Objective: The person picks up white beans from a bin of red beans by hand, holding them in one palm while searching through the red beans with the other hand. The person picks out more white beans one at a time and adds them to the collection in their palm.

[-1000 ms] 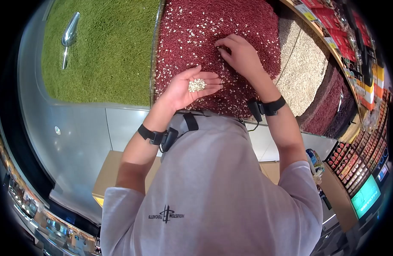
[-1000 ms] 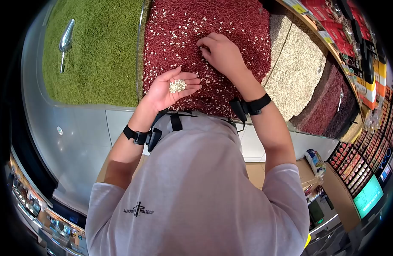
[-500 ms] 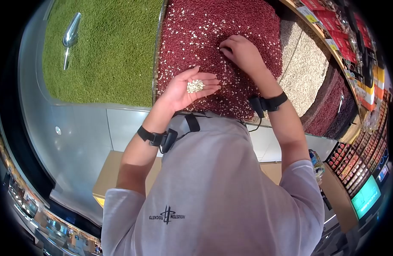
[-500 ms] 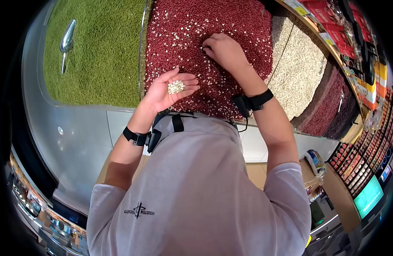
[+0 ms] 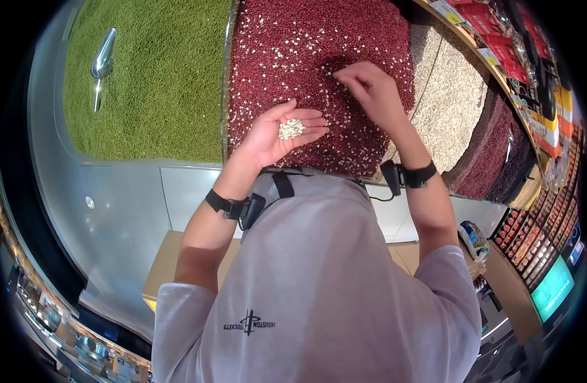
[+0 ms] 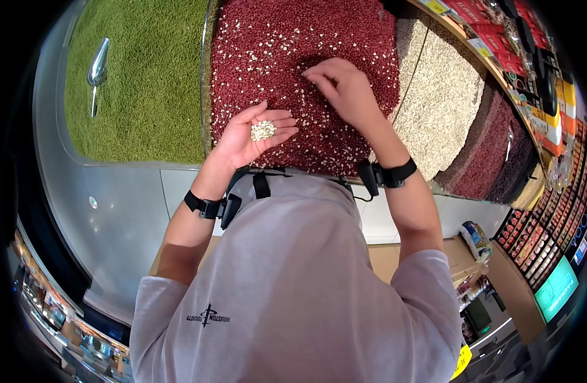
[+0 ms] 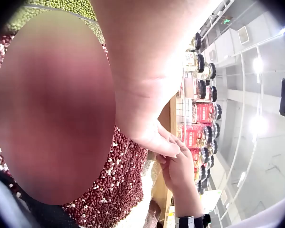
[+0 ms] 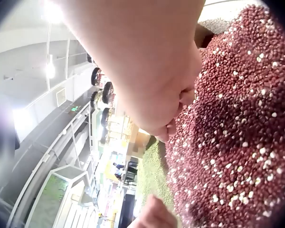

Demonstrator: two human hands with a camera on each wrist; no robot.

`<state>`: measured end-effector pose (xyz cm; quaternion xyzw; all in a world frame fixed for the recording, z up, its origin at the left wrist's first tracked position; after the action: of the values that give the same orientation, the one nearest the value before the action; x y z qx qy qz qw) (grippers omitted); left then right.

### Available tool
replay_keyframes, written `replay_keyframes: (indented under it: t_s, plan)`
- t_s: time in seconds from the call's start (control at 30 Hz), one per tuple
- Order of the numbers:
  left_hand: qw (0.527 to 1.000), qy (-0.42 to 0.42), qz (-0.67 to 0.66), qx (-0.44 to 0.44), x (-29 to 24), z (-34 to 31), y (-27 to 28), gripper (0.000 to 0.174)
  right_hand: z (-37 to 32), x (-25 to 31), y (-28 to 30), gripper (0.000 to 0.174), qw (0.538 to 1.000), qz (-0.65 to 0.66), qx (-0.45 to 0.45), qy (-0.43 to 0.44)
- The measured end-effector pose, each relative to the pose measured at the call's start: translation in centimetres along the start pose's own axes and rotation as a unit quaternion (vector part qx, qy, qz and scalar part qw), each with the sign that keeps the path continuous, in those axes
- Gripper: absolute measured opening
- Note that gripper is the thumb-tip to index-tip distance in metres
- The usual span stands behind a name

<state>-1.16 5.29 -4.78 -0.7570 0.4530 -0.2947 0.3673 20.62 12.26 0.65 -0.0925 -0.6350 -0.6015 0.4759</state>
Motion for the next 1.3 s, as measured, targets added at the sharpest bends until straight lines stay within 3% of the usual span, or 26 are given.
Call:
replay_keyframes:
  t_s: [0.03,0.1,0.2,0.33,0.43,0.5,0.53,0.67,1.0,1.07,1.3]
  plan:
    - [1.0,-0.001,0.0,0.0,0.0,0.0,-0.3,0.054,-0.3,1.0,-0.3,0.014,0.999,-0.006,0.031,0.008]
    - [1.0,0.001,0.004,-0.005,-0.1,0.0,-0.9,0.05,-1.0,2.9,-1.6,0.013,0.991,-0.038,0.054,0.113]
    - [0.996,-0.008,-0.051,0.075,0.1,0.7,0.4,0.043,-1.2,5.6,-2.4,0.016,0.985,-0.044,0.098,0.137]
    - [0.998,0.0,-0.024,0.061,0.0,0.6,0.6,0.037,-0.8,6.1,-3.0,0.02,0.98,-0.065,0.111,0.154]
    - [0.997,-0.001,-0.039,0.072,-0.1,0.1,0.2,0.042,-0.4,5.8,-2.6,0.019,0.984,-0.053,0.098,0.138]
    - [1.0,-0.009,0.001,-0.015,-0.2,-0.4,-0.6,0.046,-0.2,3.7,-2.1,0.016,0.996,-0.019,0.026,0.087]
    - [1.0,-0.01,-0.001,-0.014,-0.2,-0.4,-0.4,0.046,0.2,2.9,-1.5,0.014,1.0,0.009,0.012,0.024]
    - [1.0,-0.005,-0.003,-0.013,-0.4,-0.4,0.6,0.049,0.0,-1.6,-1.9,0.016,0.985,-0.17,0.004,-0.022]
    - [1.0,-0.006,-0.005,0.003,-0.7,-0.5,0.8,0.049,0.7,-3.0,-3.9,0.014,0.975,-0.22,0.031,-0.007]
    - [1.0,-0.004,-0.007,0.004,-0.7,-0.4,0.9,0.049,0.7,-3.5,-4.0,0.012,0.97,-0.239,0.041,0.03]
    - [1.0,-0.001,0.003,-0.015,-0.6,-0.2,0.5,0.05,0.4,-3.0,-3.7,0.015,0.977,-0.212,0.035,0.003]
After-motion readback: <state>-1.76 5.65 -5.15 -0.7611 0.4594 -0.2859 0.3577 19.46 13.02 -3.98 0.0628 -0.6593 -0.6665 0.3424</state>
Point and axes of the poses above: each hand's wrist, its own z-axis towards the middle knuckle, its own y-axis out of the back of the hand, x = y × z, the point moved 1 cm from there along z, towards the middle knuckle, and after that the axes turned 13 degrees about y, right-handed, at the moved point
